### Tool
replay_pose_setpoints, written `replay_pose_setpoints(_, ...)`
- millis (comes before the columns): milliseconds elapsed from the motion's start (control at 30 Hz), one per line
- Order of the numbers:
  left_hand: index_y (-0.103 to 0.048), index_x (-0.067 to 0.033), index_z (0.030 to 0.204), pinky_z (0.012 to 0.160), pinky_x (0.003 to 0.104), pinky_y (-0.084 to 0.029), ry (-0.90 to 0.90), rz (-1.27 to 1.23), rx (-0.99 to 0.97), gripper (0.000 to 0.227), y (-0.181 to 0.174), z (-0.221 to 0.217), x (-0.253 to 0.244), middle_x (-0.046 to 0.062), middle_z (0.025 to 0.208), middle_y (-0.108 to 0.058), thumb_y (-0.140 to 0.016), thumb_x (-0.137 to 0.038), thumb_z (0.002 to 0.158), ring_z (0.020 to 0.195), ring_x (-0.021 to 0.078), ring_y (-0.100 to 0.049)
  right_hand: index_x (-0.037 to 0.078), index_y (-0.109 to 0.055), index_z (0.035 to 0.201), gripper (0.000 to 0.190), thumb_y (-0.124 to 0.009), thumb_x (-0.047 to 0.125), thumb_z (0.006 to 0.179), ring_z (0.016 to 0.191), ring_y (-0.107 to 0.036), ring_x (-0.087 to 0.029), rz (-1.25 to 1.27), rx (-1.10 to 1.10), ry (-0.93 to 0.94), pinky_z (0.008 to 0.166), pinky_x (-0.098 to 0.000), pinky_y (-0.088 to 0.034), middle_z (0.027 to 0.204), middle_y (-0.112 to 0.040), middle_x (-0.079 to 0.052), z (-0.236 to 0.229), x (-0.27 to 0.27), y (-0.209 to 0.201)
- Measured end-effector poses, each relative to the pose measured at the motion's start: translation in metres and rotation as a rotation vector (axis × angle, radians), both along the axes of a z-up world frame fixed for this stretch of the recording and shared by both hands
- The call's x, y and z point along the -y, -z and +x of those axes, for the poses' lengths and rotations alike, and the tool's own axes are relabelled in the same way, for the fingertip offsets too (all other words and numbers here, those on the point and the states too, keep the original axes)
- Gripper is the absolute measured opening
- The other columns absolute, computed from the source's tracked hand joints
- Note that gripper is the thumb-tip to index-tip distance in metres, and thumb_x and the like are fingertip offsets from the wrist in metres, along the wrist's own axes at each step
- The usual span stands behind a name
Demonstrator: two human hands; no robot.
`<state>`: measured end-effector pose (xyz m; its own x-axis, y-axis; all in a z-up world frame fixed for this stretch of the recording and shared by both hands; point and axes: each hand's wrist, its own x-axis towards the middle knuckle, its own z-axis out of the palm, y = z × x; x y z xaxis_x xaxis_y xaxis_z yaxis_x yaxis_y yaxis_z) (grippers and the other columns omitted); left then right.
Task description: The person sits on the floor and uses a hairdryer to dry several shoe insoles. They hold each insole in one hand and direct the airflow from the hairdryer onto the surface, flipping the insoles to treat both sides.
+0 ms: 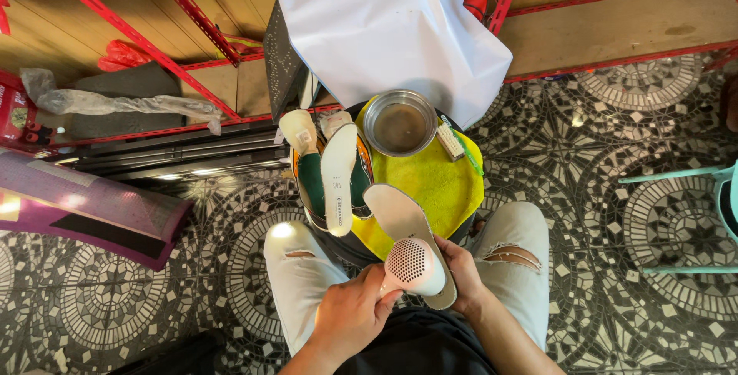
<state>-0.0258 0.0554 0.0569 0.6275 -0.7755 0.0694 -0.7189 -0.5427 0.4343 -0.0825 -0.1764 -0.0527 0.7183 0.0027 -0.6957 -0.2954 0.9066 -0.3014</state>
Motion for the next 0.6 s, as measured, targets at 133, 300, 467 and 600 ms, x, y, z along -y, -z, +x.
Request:
replay_pose_setpoints(133, -0.058, -0.0153, 0.119, 0.046, 0.052, -0.055, -0.016, 0.038, -0.026, 0.031, 0.004, 0.002, -0.001, -0.001, 0.102, -0.071, -0.061, -0.045, 0.111, 0.077, 0.0333, -0.074, 0.001, -0.071, 0.138, 0.048, -0.046, 0.037, 0.117, 0.096, -0.074, -0.037, -0.001, -0.019, -0.007, 0.085, -0.0539, -0.060, 0.113, -0.079, -0.022, 0.001, -0.001, -0.007)
replay_pose_setpoints(300, -0.057, -0.0177, 0.119, 0.045, 0.053, -0.054, -0.060, 0.042, -0.015, 0.031, 0.006, 0.003, -0.003, 0.002, 0.095, -0.074, -0.063, -0.047, 0.110, 0.067, 0.0397, -0.072, 0.003, -0.073, 0.136, 0.049, -0.048, 0.040, 0.116, 0.095, -0.075, -0.036, 0.008, -0.036, -0.027, 0.083, -0.0535, -0.061, 0.112, -0.080, -0.021, 0.002, -0.003, -0.013)
replay_pose_setpoints(467, -0.057, -0.0179, 0.117, 0.047, 0.053, -0.054, -0.065, 0.042, -0.015, 0.029, 0.006, 0.003, -0.002, 0.002, 0.095, -0.074, -0.064, -0.046, 0.110, 0.070, 0.0388, -0.073, 0.003, -0.072, 0.139, 0.047, -0.047, 0.036, 0.116, 0.097, -0.075, -0.036, -0.006, -0.024, -0.008, 0.083, -0.0543, -0.061, 0.115, -0.080, -0.021, 0.000, -0.004, -0.010)
replay_pose_setpoints(600, -0.057, -0.0183, 0.115, 0.046, 0.052, -0.054, -0.066, 0.046, 0.016, 0.031, 0.008, 0.005, -0.002, 0.001, 0.094, -0.073, -0.060, -0.049, 0.112, 0.066, 0.0396, -0.072, 0.005, -0.073, 0.135, 0.047, -0.047, 0.039, 0.115, 0.088, -0.075, -0.037, 0.015, -0.028, -0.047, 0.068, -0.0574, -0.061, 0.108, -0.079, -0.021, -0.001, -0.003, -0.013)
